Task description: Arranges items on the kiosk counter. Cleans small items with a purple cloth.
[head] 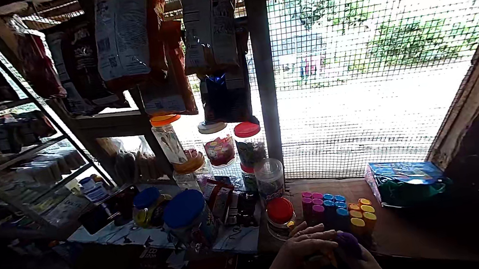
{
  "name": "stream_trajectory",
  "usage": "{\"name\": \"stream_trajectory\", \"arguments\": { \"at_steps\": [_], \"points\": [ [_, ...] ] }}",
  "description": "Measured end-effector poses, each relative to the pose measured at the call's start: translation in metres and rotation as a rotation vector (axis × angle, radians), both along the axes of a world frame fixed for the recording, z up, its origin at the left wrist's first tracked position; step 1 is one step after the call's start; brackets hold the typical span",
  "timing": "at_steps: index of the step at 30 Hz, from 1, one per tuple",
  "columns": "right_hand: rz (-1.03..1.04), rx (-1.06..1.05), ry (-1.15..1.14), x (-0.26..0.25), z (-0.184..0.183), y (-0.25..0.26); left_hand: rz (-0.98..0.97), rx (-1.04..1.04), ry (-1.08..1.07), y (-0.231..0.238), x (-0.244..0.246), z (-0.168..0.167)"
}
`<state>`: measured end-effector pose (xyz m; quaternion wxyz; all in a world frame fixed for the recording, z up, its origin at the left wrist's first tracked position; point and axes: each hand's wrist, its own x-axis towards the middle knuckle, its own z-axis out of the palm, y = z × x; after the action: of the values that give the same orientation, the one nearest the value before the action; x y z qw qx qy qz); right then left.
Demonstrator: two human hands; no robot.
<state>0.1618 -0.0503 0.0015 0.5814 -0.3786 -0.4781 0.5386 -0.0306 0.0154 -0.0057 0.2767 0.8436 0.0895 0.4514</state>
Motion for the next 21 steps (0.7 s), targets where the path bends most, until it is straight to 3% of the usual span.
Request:
{"name": "stream_trajectory", "arguments": {
  "at_steps": [9,15,18,21],
  "points": [
    [-0.112,-0.045,0.0,-0.006,0.004,-0.002,0.079,0.029,-0.058,0.006,0.004,-0.009],
    [0.103,0.218,-0.085,0.003,-0.01,0.004,0.334,0.015,-0.088,0.009,-0.001,-0.003],
    [0.036,0.311,-0.134,0.003,-0.016,0.006,0.387,-0.011,-0.057,0.008,-0.003,0.005],
    [-0.085,0.265,-0.133,0.006,-0.014,0.009,0.353,-0.026,0.031,0.006,-0.006,0.016]
  ]
}}
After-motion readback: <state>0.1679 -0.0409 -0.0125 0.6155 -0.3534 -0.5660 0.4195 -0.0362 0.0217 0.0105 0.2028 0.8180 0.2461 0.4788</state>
